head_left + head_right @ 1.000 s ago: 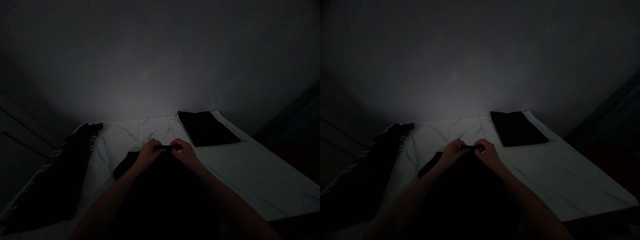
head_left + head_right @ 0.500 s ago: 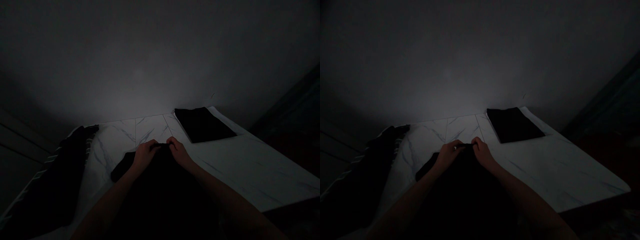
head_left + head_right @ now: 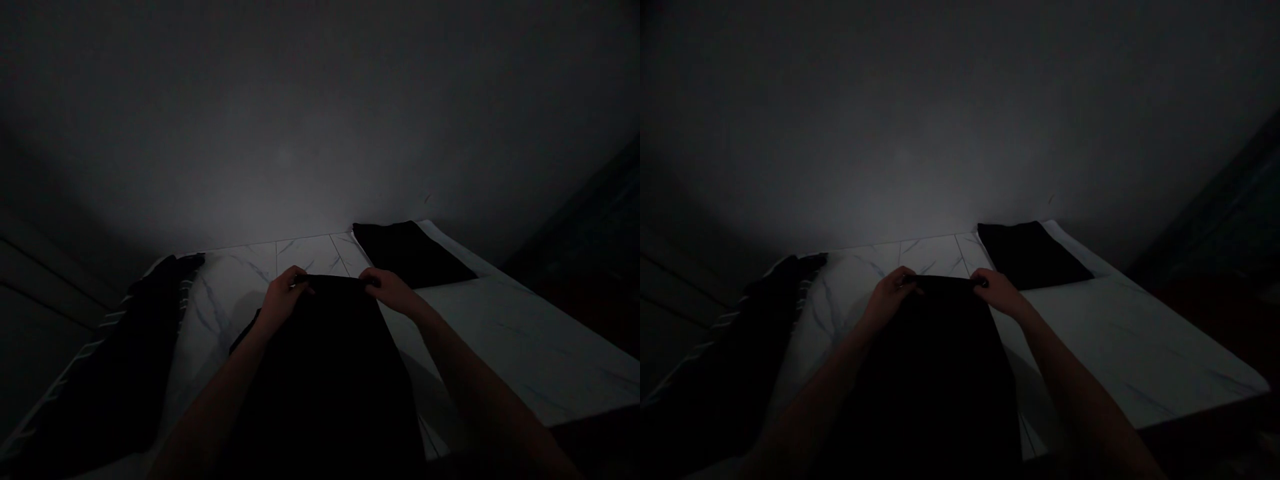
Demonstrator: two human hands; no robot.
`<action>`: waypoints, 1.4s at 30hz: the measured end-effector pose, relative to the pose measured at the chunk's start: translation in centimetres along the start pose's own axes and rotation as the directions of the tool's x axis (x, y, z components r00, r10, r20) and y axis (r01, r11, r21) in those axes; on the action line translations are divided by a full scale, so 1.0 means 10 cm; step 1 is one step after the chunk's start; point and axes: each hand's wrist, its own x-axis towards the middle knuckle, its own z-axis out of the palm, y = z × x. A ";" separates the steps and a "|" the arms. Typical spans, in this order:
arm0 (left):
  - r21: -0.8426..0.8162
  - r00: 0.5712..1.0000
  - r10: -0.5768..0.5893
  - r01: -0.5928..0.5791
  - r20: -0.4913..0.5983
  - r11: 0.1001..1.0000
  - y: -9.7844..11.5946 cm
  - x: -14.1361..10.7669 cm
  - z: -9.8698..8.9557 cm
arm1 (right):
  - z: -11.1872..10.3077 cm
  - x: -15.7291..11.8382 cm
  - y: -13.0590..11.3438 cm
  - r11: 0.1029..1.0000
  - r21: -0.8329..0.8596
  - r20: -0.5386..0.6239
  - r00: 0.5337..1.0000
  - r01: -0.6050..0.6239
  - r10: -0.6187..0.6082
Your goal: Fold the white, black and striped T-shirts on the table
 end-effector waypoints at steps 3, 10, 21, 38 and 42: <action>-0.093 0.997 0.054 -0.058 -0.051 0.994 0.08 0.00 -0.09 | -0.06 0.10 -0.12 0.934 0.329 0.125 0.987 -0.136 0.100; -0.244 0.988 0.076 -0.108 -0.135 0.964 0.27 -0.10 -0.38 | 0.19 0.45 -0.55 0.932 0.359 -0.048 0.996 -0.057 0.080; -0.085 0.986 0.165 -0.162 0.033 0.983 0.29 -0.08 -0.53 | 0.56 0.11 -0.94 0.888 0.209 -0.128 0.912 0.409 -0.390; -0.056 0.972 0.225 -0.228 -0.062 0.972 0.38 -0.20 -0.58 | 0.35 0.04 -0.82 0.944 0.236 0.058 0.966 0.231 -0.251; -0.033 0.969 0.247 -0.246 0.019 0.969 0.41 -0.26 -0.51 | 0.65 -0.05 -0.96 0.907 0.345 0.217 0.919 0.242 -0.328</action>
